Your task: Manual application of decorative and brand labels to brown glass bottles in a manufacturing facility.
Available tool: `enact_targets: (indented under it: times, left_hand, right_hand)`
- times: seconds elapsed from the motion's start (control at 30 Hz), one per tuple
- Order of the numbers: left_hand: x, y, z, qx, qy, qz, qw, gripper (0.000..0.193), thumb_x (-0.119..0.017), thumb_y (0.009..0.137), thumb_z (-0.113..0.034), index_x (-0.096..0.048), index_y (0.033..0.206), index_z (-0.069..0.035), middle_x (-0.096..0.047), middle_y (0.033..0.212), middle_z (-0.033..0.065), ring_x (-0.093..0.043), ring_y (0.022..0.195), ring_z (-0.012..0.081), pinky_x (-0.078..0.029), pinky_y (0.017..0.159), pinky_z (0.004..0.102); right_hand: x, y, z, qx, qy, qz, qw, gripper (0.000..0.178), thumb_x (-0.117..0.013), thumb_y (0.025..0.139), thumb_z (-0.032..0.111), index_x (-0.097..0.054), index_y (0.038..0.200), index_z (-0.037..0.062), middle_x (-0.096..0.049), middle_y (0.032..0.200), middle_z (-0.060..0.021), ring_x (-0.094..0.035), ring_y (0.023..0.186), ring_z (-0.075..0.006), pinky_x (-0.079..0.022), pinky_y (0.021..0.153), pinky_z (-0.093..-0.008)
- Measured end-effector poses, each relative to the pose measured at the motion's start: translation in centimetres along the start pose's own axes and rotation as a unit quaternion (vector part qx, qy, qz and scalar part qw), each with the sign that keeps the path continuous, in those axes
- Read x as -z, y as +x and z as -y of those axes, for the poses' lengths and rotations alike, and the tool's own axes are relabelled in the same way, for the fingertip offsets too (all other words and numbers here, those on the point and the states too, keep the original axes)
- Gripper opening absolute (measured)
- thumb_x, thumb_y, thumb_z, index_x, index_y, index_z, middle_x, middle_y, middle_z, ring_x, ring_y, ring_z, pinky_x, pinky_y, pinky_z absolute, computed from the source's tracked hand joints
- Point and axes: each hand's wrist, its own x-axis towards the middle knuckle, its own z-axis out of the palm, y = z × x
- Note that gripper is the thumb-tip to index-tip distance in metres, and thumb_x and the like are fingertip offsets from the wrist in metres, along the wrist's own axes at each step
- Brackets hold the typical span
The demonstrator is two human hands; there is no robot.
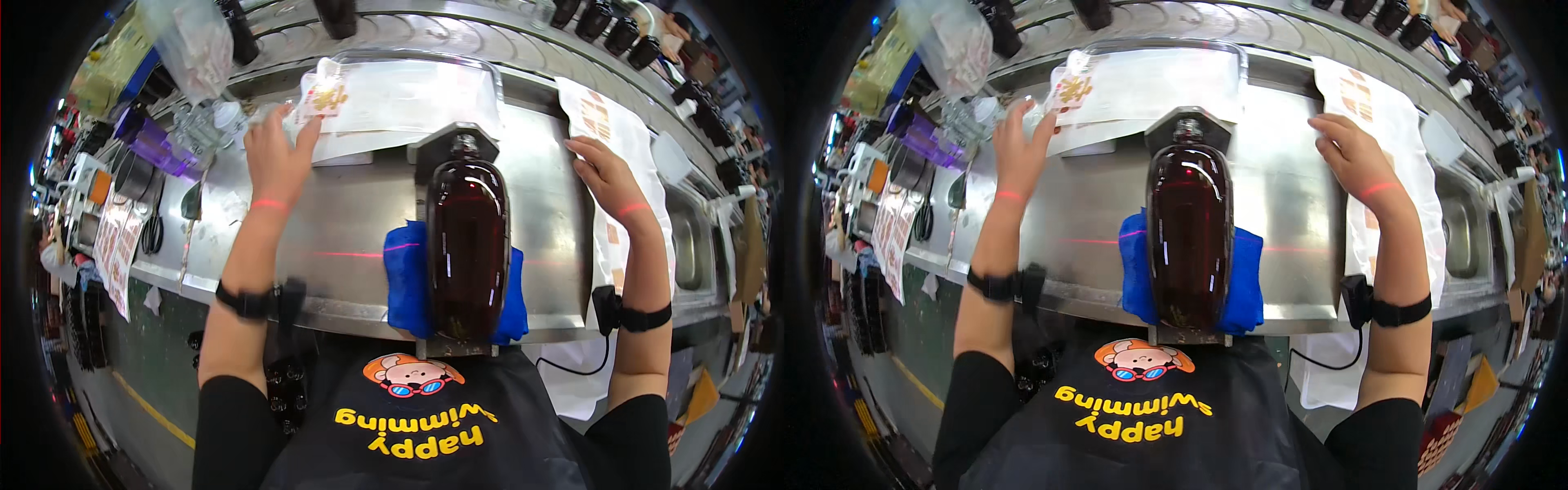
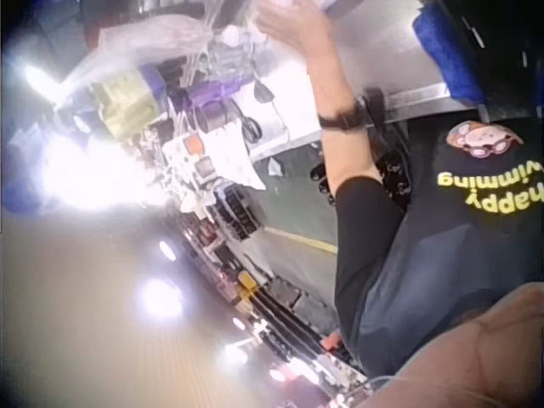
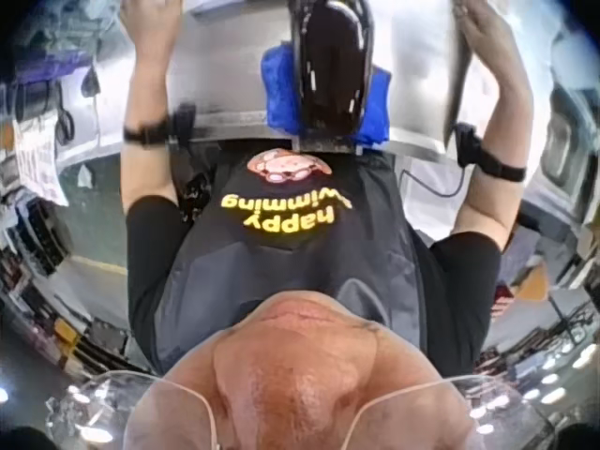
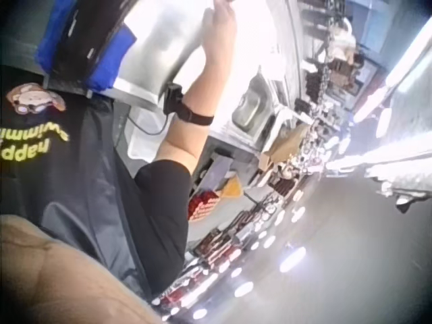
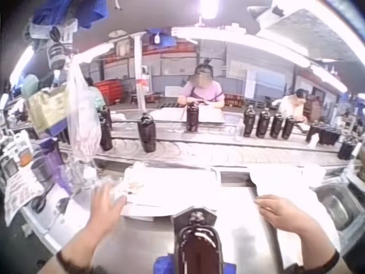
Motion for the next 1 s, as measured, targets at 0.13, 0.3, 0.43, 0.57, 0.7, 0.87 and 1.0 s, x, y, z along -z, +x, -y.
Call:
enact_targets:
  times: [0.13, 0.3, 0.43, 0.57, 0.7, 0.87, 1.0]
  left_hand:
    - [-4.2, 2.9, 4.1, 0.339, -0.231, 0.208, 0.888, 0.053, -0.07, 0.081, -0.035, -0.061, 0.111, 0.007, -0.064, 0.089, 0.0162, -0.06, 0.078, 0.0222, -0.048, 0.07, 0.0382]
    - [-6.0, 3.4, 6.1, 0.349, -0.299, 0.163, 0.873, 0.036, -0.066, 0.083, -0.029, -0.066, 0.092, 0.005, -0.066, 0.083, 0.0134, -0.06, 0.076, 0.0206, -0.047, 0.069, 0.0379]
    - [-6.2, 4.3, 8.4, 0.3, -0.233, 0.133, 0.916, 0.033, -0.064, 0.085, -0.029, -0.067, 0.081, 0.003, -0.067, 0.08, 0.0122, -0.059, 0.074, 0.0202, -0.045, 0.068, 0.0383]
    - [-6.4, 4.3, 5.9, 0.325, -0.206, 0.155, 0.91, 0.034, -0.066, 0.083, -0.031, -0.066, 0.084, 0.004, -0.067, 0.083, 0.0154, -0.06, 0.075, 0.0241, -0.045, 0.069, 0.0386]
    - [-6.0, 5.0, 7.3, 0.273, -0.201, 0.186, 0.922, 0.032, -0.066, 0.082, -0.031, -0.066, 0.085, 0.001, -0.068, 0.086, 0.0179, -0.063, 0.078, 0.0293, -0.048, 0.075, 0.04]
    - [-4.3, 6.5, 6.4, 0.128, 0.036, 0.081, 0.988, 0.019, -0.063, 0.081, -0.023, -0.067, 0.084, -0.006, -0.067, 0.087, 0.0189, -0.063, 0.082, 0.0367, -0.046, 0.074, 0.0487]
    - [-0.9, 8.3, 1.5, -0.114, 0.051, -0.029, 0.992, 0.012, -0.059, 0.081, -0.018, -0.066, 0.082, -0.009, -0.063, 0.082, 0.0163, -0.059, 0.092, 0.0378, -0.042, 0.079, 0.0506]
  right_hand:
    - [-1.2, -0.6, 2.1, 0.029, -0.013, -0.023, 0.999, 0.03, -0.058, 0.092, 0.009, -0.062, 0.121, 0.0017, -0.059, 0.127, -0.0162, -0.058, 0.115, -0.032, -0.047, 0.095, -0.0343]
    - [-0.7, -2.5, 2.0, 0.032, 0.036, -0.039, 0.998, 0.028, -0.058, 0.092, 0.006, -0.061, 0.119, -0.0008, -0.06, 0.125, -0.015, -0.061, 0.105, -0.0291, -0.049, 0.088, -0.0336]
    - [-0.2, -2.9, 2.8, 0.039, 0.028, -0.05, 0.998, 0.026, -0.059, 0.093, 0.006, -0.062, 0.118, -0.0011, -0.06, 0.123, -0.0147, -0.062, 0.097, -0.0277, -0.05, 0.084, -0.0331]
    - [0.0, -3.3, 3.6, 0.058, -0.002, -0.065, 0.996, 0.026, -0.059, 0.093, 0.007, -0.062, 0.117, -0.0008, -0.06, 0.123, -0.015, -0.062, 0.101, -0.029, -0.05, 0.086, -0.0333]
    - [0.2, -3.3, 4.5, 0.058, 0.016, -0.063, 0.996, 0.026, -0.059, 0.092, 0.007, -0.062, 0.117, -0.0006, -0.06, 0.123, -0.016, -0.061, 0.107, -0.0309, -0.049, 0.089, -0.0341]
    - [0.5, -3.2, 4.8, 0.066, 0.008, -0.079, 0.995, 0.027, -0.06, 0.09, 0.006, -0.062, 0.116, -0.001, -0.06, 0.123, -0.0172, -0.06, 0.109, -0.0327, -0.048, 0.092, -0.0357]
    - [1.4, -3.3, 6.2, 0.061, 0.004, -0.099, 0.993, 0.029, -0.062, 0.088, 0.005, -0.063, 0.117, -0.001, -0.059, 0.123, -0.02, -0.057, 0.113, -0.0374, -0.048, 0.096, -0.0387]
